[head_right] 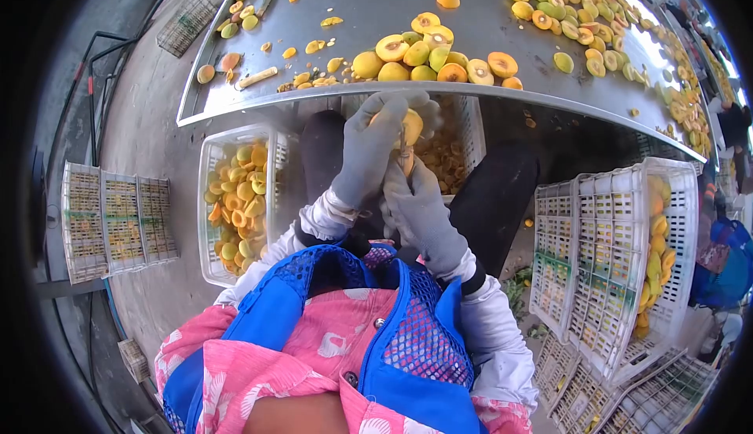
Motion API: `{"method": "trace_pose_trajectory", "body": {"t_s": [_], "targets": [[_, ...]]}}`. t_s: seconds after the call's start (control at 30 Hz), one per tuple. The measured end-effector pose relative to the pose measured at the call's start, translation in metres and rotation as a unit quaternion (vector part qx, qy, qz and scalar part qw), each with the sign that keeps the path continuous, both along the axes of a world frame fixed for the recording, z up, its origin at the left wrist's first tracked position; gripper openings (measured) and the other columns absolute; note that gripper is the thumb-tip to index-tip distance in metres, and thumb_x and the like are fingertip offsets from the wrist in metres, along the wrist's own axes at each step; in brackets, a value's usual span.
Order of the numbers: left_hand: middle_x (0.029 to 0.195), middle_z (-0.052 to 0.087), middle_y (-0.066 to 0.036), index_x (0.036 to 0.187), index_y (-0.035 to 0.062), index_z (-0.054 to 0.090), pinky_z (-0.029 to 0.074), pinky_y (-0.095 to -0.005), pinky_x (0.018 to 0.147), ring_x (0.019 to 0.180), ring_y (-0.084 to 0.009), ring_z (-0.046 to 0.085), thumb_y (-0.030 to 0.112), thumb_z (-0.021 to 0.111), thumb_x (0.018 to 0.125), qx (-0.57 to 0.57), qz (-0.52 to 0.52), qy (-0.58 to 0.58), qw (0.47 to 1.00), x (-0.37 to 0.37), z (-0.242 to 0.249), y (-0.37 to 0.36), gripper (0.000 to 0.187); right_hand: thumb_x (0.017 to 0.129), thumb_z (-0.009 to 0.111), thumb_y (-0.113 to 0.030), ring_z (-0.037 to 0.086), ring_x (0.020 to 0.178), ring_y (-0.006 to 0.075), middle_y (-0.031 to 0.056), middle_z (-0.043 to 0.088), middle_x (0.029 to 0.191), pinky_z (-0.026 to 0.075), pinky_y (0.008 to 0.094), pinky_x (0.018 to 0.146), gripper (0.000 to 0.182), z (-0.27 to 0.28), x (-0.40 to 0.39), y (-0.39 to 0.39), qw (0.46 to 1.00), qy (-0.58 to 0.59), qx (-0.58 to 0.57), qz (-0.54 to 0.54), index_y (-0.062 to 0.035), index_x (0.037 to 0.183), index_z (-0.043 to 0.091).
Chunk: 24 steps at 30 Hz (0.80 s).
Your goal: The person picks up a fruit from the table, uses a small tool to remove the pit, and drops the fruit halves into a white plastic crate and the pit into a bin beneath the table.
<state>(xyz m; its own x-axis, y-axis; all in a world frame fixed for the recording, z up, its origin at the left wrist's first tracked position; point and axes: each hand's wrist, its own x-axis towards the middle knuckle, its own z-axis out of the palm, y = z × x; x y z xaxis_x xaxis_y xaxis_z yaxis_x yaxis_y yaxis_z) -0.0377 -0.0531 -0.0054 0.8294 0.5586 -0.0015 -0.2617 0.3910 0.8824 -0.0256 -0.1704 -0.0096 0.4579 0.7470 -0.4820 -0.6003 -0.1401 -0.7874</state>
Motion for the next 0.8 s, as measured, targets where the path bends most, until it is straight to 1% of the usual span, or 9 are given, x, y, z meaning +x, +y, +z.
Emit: {"method": "trace_pose_trajectory", "body": {"t_s": [0.13,0.3,0.37,0.43,0.53,0.6,0.67,0.73,0.8], "targets": [[0.101,0.068,-0.013,0.107,-0.003,0.063,0.054,-0.0297,0.083,0.088,-0.0176,0.066,0.014,0.055,0.097,-0.028,-0.018,0.073,0.997,-0.003,0.013,0.001,0.022,0.101,0.05,-0.028,0.045,0.058,0.0043,-0.0019,0.053,0.073,0.039,0.0229,0.049,0.024,-0.016,-0.008,0.009,0.969,-0.228,0.031,-0.087,-0.0056,0.109,0.056],[0.107,0.066,-0.013,0.112,-0.0028,0.062,0.054,-0.0295,0.083,0.092,-0.0188,0.066,0.02,0.055,0.098,0.139,-0.004,0.04,0.989,-0.001,0.003,0.002,0.028,0.101,0.049,-0.028,0.044,0.041,0.0105,0.0008,0.048,0.06,0.041,0.0259,0.038,0.02,0.027,0.002,0.001,0.998,0.053,-0.037,0.023,-0.0082,0.098,0.049],[0.109,0.065,-0.013,0.115,-0.003,0.061,0.053,-0.0295,0.084,0.094,-0.0192,0.065,0.022,0.056,0.097,0.165,-0.022,0.008,0.986,-0.003,0.006,0.009,0.031,0.099,0.053,-0.027,0.046,0.045,0.0095,0.0007,0.051,0.064,0.04,0.0254,0.04,0.02,0.005,0.005,-0.002,1.0,0.017,-0.002,0.011,-0.0068,0.104,0.052],[0.111,0.064,-0.013,0.119,-0.0031,0.059,0.053,-0.0294,0.085,0.095,-0.0188,0.065,0.019,0.058,0.096,-0.065,-0.149,0.004,0.987,-0.009,0.02,0.023,0.032,0.098,0.056,-0.025,0.049,0.049,0.0085,0.0005,0.054,0.068,0.04,0.025,0.042,0.023,-0.001,0.007,-0.003,0.999,-0.018,0.035,-0.001,-0.0054,0.11,0.055],[0.109,0.065,-0.012,0.12,-0.0028,0.058,0.053,-0.0293,0.086,0.096,-0.0187,0.065,0.018,0.061,0.095,0.062,-0.205,0.116,0.97,-0.013,0.038,0.032,0.033,0.097,0.056,-0.021,0.052,0.05,0.009,0.0015,0.054,0.068,0.042,0.0246,0.044,0.024,-0.009,0.01,0.001,0.977,-0.204,-0.061,0.017,-0.005,0.114,0.055],[0.106,0.066,-0.011,0.117,-0.0023,0.06,0.053,-0.03,0.088,0.096,-0.0191,0.066,0.018,0.06,0.095,0.077,-0.169,0.119,0.975,-0.008,0.022,0.024,0.03,0.096,0.055,-0.017,0.054,0.052,0.0094,0.002,0.055,0.069,0.044,0.0241,0.046,0.025,-0.049,0.012,0.012,0.853,-0.513,0.044,-0.085,-0.0039,0.118,0.054],[0.103,0.067,-0.01,0.115,-0.0023,0.061,0.054,-0.0306,0.088,0.094,-0.0196,0.066,0.017,0.06,0.095,0.083,-0.065,0.047,0.993,-0.006,0.017,0.011,0.028,0.097,0.054,-0.018,0.053,0.052,0.0084,0.0008,0.054,0.067,0.041,0.0225,0.046,0.023,-0.046,0.011,0.015,0.82,-0.553,0.086,-0.121,-0.0062,0.118,0.054],[0.102,0.067,-0.011,0.114,-0.0021,0.062,0.054,-0.0321,0.088,0.092,-0.0205,0.067,0.017,0.056,0.097,0.093,-0.041,0.025,0.995,-0.006,0.014,-0.001,0.026,0.099,0.052,-0.02,0.051,0.047,0.0082,-0.0005,0.052,0.063,0.038,0.0229,0.042,0.019,0.005,0.0,0.004,0.998,-0.054,0.024,-0.018,-0.0092,0.114,0.054],[0.107,0.066,-0.013,0.117,-0.0014,0.06,0.054,-0.0335,0.088,0.094,-0.0221,0.067,0.02,0.051,0.1,-0.044,-0.016,-0.05,0.998,-0.007,0.015,-0.006,0.029,0.1,0.05,-0.021,0.046,0.043,0.0069,-0.0025,0.05,0.06,0.035,0.0238,0.038,0.014,0.027,-0.004,0.004,0.999,-0.016,-0.022,-0.02,-0.0117,0.11,0.053]]}}
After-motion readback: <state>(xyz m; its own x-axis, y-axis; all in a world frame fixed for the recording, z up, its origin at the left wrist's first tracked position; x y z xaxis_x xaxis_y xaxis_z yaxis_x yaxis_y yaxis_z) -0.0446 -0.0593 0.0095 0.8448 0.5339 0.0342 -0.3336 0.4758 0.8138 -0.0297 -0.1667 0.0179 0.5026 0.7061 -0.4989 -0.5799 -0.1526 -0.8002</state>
